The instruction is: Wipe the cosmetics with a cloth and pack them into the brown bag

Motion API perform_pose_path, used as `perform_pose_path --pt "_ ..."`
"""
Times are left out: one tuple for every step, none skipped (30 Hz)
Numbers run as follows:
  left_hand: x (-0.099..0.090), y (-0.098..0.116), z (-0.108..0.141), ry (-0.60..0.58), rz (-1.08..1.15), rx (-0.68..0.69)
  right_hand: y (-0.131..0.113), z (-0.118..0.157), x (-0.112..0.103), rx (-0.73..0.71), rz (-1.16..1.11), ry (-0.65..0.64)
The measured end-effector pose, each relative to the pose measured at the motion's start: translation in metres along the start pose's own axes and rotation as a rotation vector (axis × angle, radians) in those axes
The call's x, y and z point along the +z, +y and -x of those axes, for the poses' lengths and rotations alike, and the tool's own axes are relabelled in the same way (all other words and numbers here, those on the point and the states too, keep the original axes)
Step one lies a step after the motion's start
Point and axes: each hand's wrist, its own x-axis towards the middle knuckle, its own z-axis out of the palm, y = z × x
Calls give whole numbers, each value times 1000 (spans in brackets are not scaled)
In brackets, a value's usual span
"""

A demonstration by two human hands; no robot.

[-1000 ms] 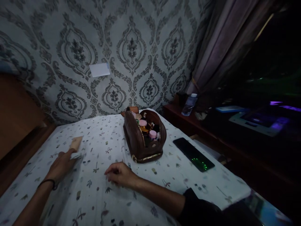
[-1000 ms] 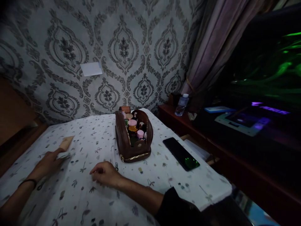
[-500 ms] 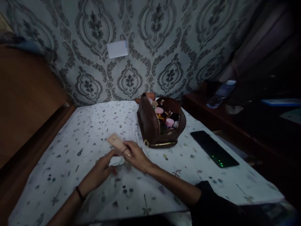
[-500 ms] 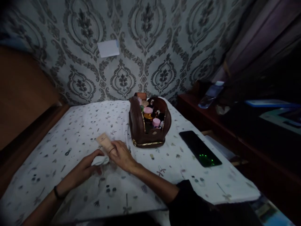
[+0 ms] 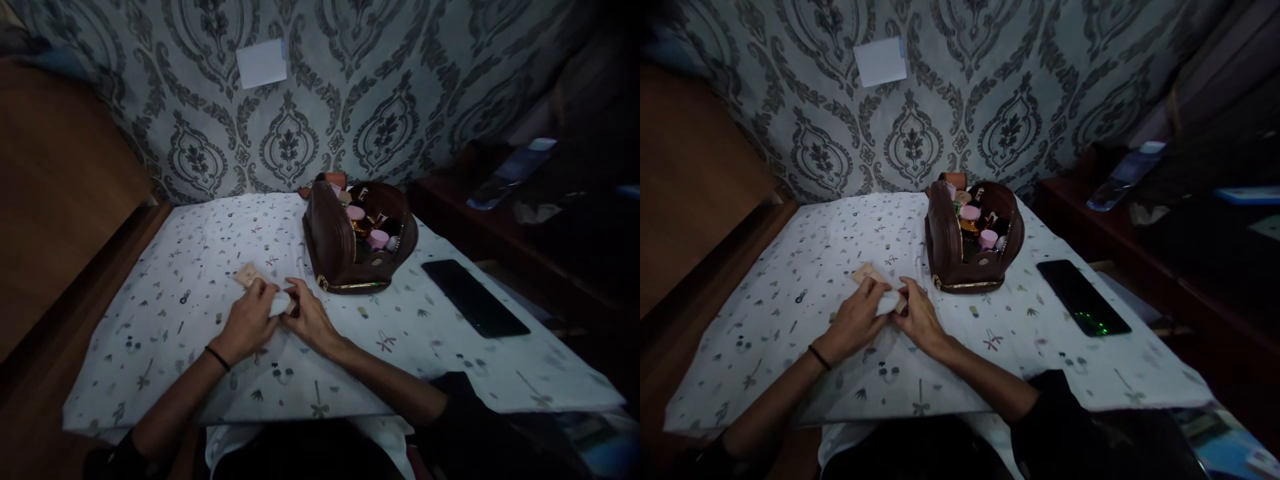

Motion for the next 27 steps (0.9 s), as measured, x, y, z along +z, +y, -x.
perform_pose_path --pt "3 7 -1 -41 -54 18 1 1 -1 -25 -13 -11" --pt "5 13 -2 -68 -96 33 1 2 -3 -49 -23 -25" --pt "7 16 -2 -82 -126 45 2 3 -4 -69 -33 -41" --pt "9 18 -1 -86 -148 52 3 3 -5 -79 -41 -53" --pt "10 18 -1 -84 -166 58 4 3 -5 -77 -47 -57" --pt "12 16 -1 -80 -180 64 5 3 -5 -67 -52 -59" --pt "14 14 -1 -71 -194 65 6 2 -5 -52 -54 -56" --pt "16 10 -2 -57 -207 58 6 2 -4 -34 -53 -45" --pt "18 6 -3 -37 -216 43 6 2 -3 -21 -52 -31" --pt "19 0 -5 -10 -219 17 6 2 -2 -15 -53 -17" --pt "19 -6 -7 23 -217 -16 6 2 -1 -15 -54 1" --pt "18 -14 -9 59 -206 -55 6 2 -1 -17 -52 23" --pt "16 -23 -12 96 -187 -95 6 2 -1 -20 -44 49" --pt "14 -32 -15 125 -157 -125 6 1 -1 -22 -32 75" --pt "12 -41 -17 144 -119 -147 6 1 -1 -25 -20 98" --pt "10 -50 -18 157 -78 -164 6 1 -2 -29 -8 117" --pt "8 -57 -19 162 -38 -173 6 0 -3 -36 -2 129" --pt "7 -63 -19 167 -3 -179 6 0 -3 -45 1 135" --pt "6 -66 -18 173 24 -179 6 -1 -4 -54 -1 136" --pt "7 -67 -17 180 46 -168 6 -1 -4 -61 -5 133" --pt "8 -65 -15 185 66 -141 6 -2 -5 -63 -10 129" --pt "9 -60 -13 187 80 -99 7 -2 -5 -63 -13 123" --pt "11 -54 -11 181 87 -42 7 -3 -5 -61 -17 116" --pt "13 -46 -10 164 83 23 7 -4 -4 -59 -23 108" --pt "15 -39 -9 140 64 85 8 -4 -4 -58 -31 103" --pt "16 -33 -8 115 34 135 8 -4 -4 -58 -40 101" --pt "17 -28 -9 96 -3 166 8 -5 -3 -57 -47 102"
